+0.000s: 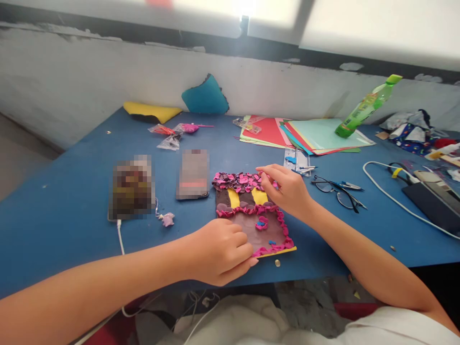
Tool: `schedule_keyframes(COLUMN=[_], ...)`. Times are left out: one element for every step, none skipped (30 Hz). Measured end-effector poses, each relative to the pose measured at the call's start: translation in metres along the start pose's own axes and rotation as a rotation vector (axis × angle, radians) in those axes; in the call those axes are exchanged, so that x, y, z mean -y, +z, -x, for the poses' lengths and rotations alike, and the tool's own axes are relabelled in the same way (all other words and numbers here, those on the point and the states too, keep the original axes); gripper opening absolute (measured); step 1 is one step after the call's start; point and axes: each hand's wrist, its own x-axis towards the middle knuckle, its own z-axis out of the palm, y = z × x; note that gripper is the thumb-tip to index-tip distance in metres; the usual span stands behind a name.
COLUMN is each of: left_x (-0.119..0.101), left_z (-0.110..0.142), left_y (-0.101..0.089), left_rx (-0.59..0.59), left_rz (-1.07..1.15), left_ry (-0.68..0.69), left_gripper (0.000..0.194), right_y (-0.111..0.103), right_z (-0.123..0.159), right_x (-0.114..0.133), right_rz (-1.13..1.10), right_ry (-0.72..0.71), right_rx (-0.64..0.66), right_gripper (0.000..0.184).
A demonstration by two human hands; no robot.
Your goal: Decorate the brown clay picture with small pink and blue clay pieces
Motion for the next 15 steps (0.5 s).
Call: schedule_keyframes(left_x=[0.000,0.000,0.001,0.001,0.001,0.001,0.001,0.001,0.001,0.002,0.002,0.002,0.002,0.002,0.002], left_z=[0.000,0.000,0.000,0.000,0.000,0.000,0.000,0.000,0.000,0.000,0.000,-0.001,-0.001,0.000,0.000], left_y=[0.000,0.000,0.001,0.001,0.001,0.002,0.002,0.002,0.002,0.002,0.002,0.002,0.002,0.002,0.002], left_rx=[-0.002,-0.004,-0.004,-0.002,0.001,0.003,0.004,0.006,0.008,0.011,0.013,0.015,0.017,0.017,0.016], left_rz=[-0.003,-0.007,-0.010,-0.011,-0.012,-0.010,-0.006,-0.002,0.000,0.000,-0.001,-0.004,-0.006,-0.007,-0.005], left_ry=[0.001,0.000,-0.002,-0.004,-0.006,-0.008,-0.009,-0.008,-0.007,-0.007,-0.007,-0.006,-0.004,-0.003,0.000], left_gripper=[0.036,0.036,0.036,0.036,0.036,0.035,0.035,0.035,0.034,0.034,0.034,0.034,0.035,0.035,0.035], right_y=[-0.002,-0.004,-0.007,-0.010,-0.013,-0.015,-0.017,-0.019,-0.020,-0.020,-0.021,-0.021,-0.020,-0.019,-0.018], right_z=[-0.001,-0.003,-0.004,-0.005,-0.006,-0.007,-0.008,-0.009,-0.009,-0.010,-0.011,-0.012,-0.013,-0.014,-0.014], right_x=[0.001,0.003,0.004,0.005,0.006,0.007,0.007,0.007,0.006,0.006,0.005,0.004,0.003,0.002,0.001], right_rz=[-0.056,-0.121,-0.186,-0.253,-0.328,-0.421,-0.532,-0.655,-0.781,-0.901,-0.996,-1.063,-1.105,-1.132,-1.153], right_ry=[0.031,0.068,0.110,0.165,0.230,0.299,0.368,0.431,0.486,0.534,0.577,0.618,0.656,0.690,0.718], right_rx=[-0.008,-0.006,0.006,0.029,0.064,0.107,0.146,0.173,0.183,0.177,0.155,0.128,0.108,0.106,0.113], right_gripper=[0.022,0.022,0.022,0.022,0.022,0.021,0.020,0.019,0.019,0.021,0.026,0.034,0.043,0.049,0.052])
